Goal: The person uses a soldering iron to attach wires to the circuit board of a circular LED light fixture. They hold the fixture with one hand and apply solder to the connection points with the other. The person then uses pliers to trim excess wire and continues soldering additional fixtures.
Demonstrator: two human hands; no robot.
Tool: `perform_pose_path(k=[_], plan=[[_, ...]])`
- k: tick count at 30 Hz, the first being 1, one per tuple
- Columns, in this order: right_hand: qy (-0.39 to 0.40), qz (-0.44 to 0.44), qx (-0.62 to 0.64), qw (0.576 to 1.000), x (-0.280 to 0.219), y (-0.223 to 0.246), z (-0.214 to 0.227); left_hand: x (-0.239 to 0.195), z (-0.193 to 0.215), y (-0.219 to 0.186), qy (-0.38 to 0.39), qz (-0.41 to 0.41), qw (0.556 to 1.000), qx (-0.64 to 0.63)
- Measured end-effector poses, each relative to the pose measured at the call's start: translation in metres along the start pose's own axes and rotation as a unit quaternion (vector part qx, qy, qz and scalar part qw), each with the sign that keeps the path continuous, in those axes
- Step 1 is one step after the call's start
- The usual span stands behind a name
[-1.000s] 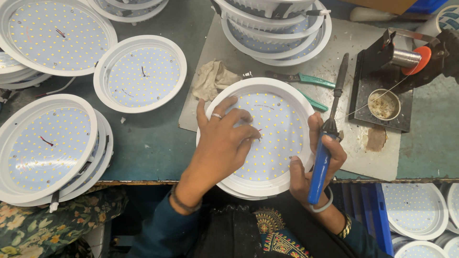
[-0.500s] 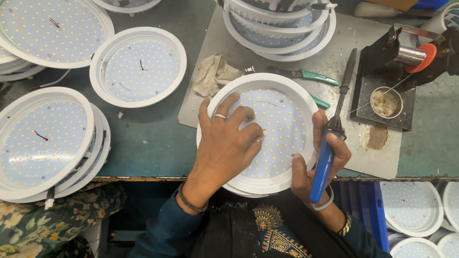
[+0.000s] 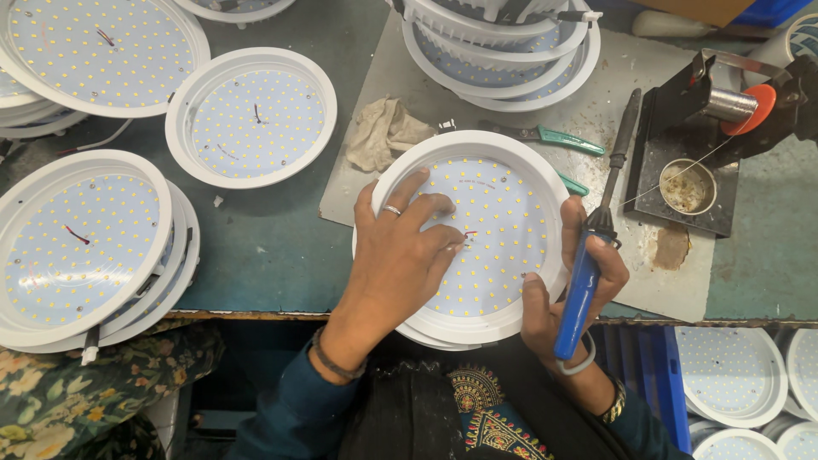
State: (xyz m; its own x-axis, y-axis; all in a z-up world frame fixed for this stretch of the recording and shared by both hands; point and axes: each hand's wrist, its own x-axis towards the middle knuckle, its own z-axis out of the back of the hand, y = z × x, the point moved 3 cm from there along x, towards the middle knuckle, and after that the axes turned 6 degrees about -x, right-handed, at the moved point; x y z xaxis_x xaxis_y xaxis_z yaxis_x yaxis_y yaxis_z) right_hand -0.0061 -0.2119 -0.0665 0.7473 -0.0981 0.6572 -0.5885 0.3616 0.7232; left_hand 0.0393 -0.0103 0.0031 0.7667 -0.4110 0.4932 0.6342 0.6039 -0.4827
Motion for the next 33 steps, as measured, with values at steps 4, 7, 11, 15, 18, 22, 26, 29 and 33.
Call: perform_pose_path(k=[4, 7, 11, 15, 18, 22, 26, 29, 33], plan=[[-0.001, -0.016, 0.005, 1.000, -0.004, 0.002, 0.003, 0.001, -0.006, -0.003, -0.013, 0.032, 0.999, 0.008], [-0.019, -0.027, 0.031, 0.999, -0.008, 0.001, 0.008, 0.003, -0.010, -0.003, -0.015, 0.058, 0.998, 0.004], [-0.076, 0.009, -0.017, 0.997, -0.015, -0.010, 0.025, 0.003, -0.007, -0.003, -0.021, 0.067, 0.997, -0.025], [-0.168, 0.026, -0.019, 0.985, -0.027, -0.031, 0.061, 0.004, -0.006, -0.003, -0.018, 0.073, 0.997, -0.029], [-0.218, 0.043, -0.052, 0.974, -0.038, -0.041, 0.095, 0.006, -0.008, -0.002, -0.017, 0.075, 0.997, -0.025], [-0.221, 0.035, -0.138, 0.965, -0.046, -0.041, 0.138, 0.007, -0.010, -0.001, -0.015, 0.088, 0.996, -0.020], [-0.234, -0.005, -0.116, 0.965, -0.053, -0.030, 0.168, 0.008, -0.012, -0.002, -0.014, 0.087, 0.996, -0.017], [-0.262, -0.061, -0.074, 0.960, -0.058, -0.030, 0.178, 0.009, -0.012, -0.001, -0.010, 0.085, 0.996, -0.017], [-0.280, -0.097, -0.062, 0.953, -0.062, -0.032, 0.185, 0.008, -0.011, 0.001, -0.008, 0.077, 0.997, -0.026]])
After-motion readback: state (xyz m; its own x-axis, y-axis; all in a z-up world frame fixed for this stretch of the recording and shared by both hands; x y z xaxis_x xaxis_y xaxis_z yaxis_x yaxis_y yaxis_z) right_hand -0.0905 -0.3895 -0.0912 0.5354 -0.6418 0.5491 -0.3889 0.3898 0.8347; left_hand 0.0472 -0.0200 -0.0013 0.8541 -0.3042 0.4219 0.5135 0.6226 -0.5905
